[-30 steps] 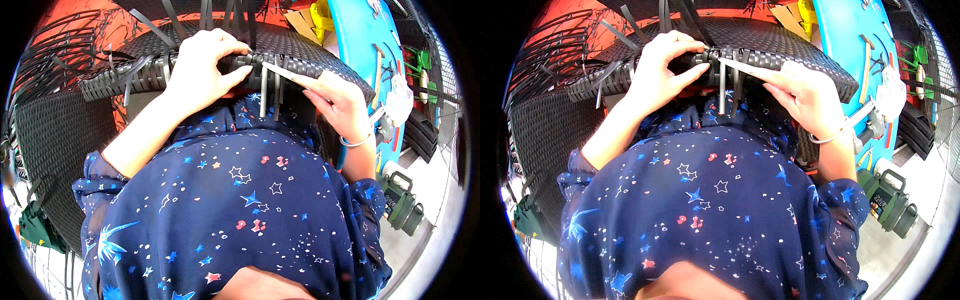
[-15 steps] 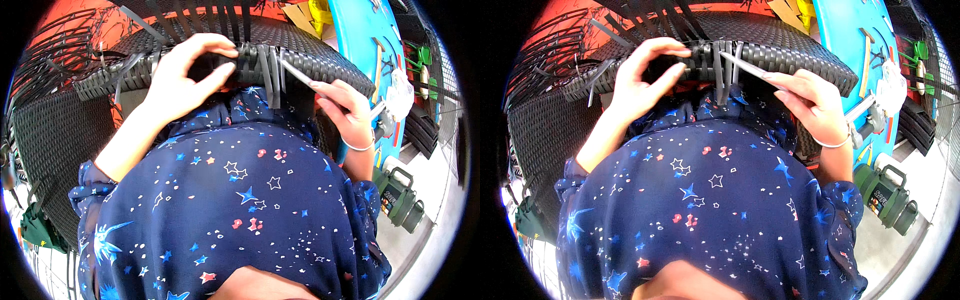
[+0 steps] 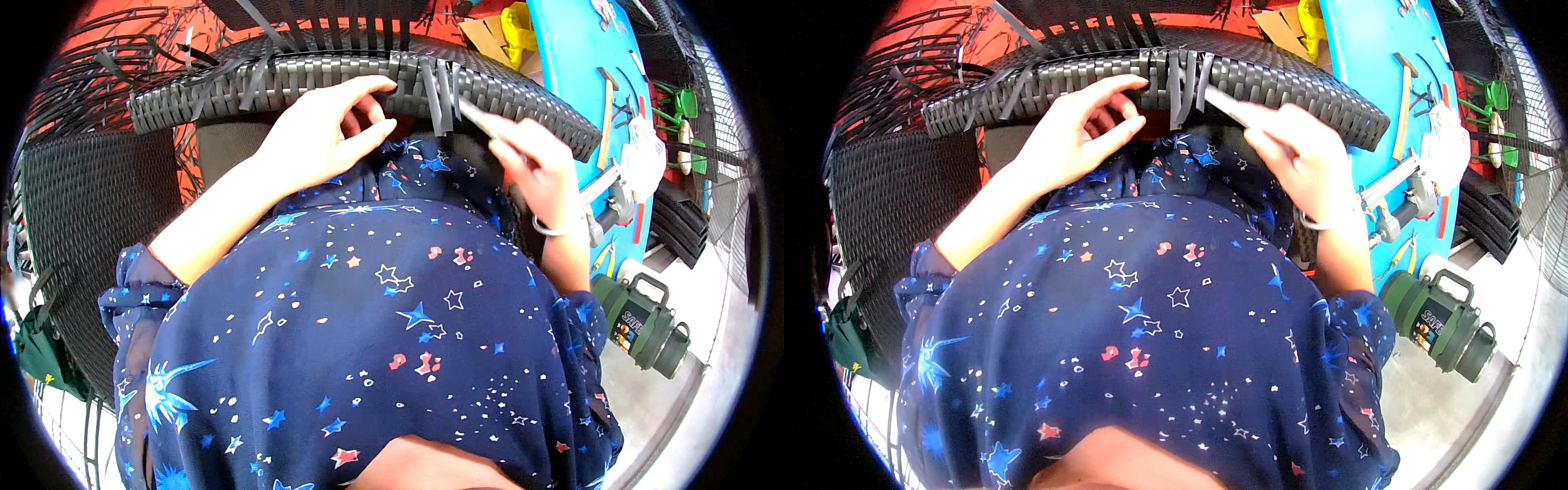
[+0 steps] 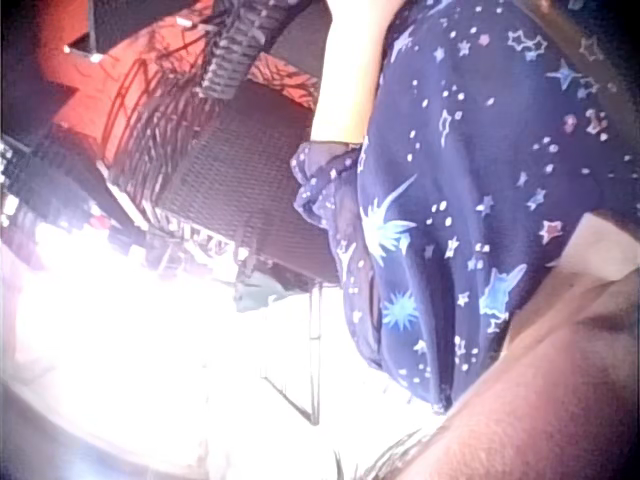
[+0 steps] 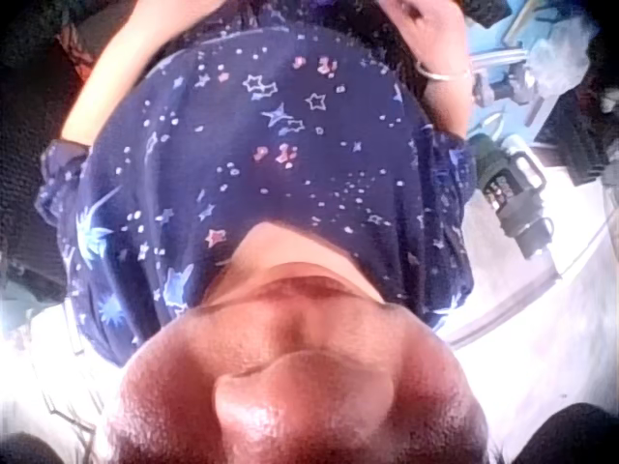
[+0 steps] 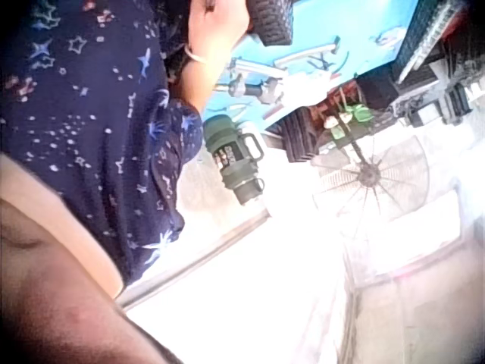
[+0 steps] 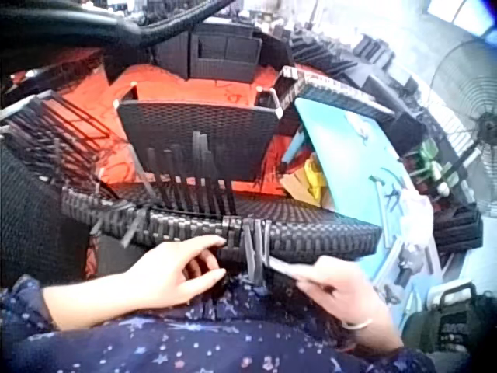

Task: The person uses scissors to trim excess black plastic weaving strips from the edge of a wicker chair. They hold the chair steady with one hand while cutting the protruding strips with the other, working along the chair's rim.

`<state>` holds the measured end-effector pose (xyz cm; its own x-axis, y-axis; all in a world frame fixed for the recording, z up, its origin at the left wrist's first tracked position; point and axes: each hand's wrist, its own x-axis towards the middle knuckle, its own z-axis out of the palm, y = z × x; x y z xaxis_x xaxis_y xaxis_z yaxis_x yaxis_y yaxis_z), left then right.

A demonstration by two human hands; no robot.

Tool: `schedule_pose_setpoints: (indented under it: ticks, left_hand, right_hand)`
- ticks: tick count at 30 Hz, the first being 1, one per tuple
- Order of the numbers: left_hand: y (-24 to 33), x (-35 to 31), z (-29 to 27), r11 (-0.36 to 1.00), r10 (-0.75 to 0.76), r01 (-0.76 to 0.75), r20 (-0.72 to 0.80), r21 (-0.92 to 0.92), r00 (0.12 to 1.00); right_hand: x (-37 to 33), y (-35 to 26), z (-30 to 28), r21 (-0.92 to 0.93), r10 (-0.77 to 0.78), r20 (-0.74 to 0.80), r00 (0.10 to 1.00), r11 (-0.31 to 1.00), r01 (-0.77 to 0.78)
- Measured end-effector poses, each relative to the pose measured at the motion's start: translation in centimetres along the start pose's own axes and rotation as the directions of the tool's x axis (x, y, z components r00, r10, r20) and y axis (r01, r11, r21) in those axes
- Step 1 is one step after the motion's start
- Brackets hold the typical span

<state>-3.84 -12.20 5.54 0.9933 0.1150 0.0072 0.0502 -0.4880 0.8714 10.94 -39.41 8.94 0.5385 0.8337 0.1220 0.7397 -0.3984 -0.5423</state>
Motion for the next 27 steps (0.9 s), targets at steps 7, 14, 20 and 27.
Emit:
schedule_pose_setpoints:
  ticks: [7, 14, 20, 27]
  left_hand:
    - [-1.2, 3.4, -0.7, 0.972, 0.136, -0.060, -0.332, 0.229, 0.933]
    - [-4.1, 7.6, -1.4, 0.862, 0.351, -0.191, -0.281, 0.470, 0.893]
    - [-3.9, 7.9, -1.6, 0.960, 0.179, -0.109, -0.267, 0.258, 0.947]
    - [-3.2, 7.2, -2.1, 0.990, 0.082, -0.053, -0.225, 0.132, 0.971]
  right_hand:
    - [4.7, 2.5, 0.8, 0.299, 0.050, -0.392, 0.919, 0.951, 0.076]
    - [3.6, 2.2, 4.1, 0.531, 0.293, -0.340, 0.893, 0.844, -0.075]
    - [1.0, 2.3, 4.4, 0.463, 0.280, -0.311, 0.908, 0.879, -0.112]
    - [-2.0, 5.5, 2.5, 0.449, 0.342, -0.483, 0.806, 0.887, -0.108]
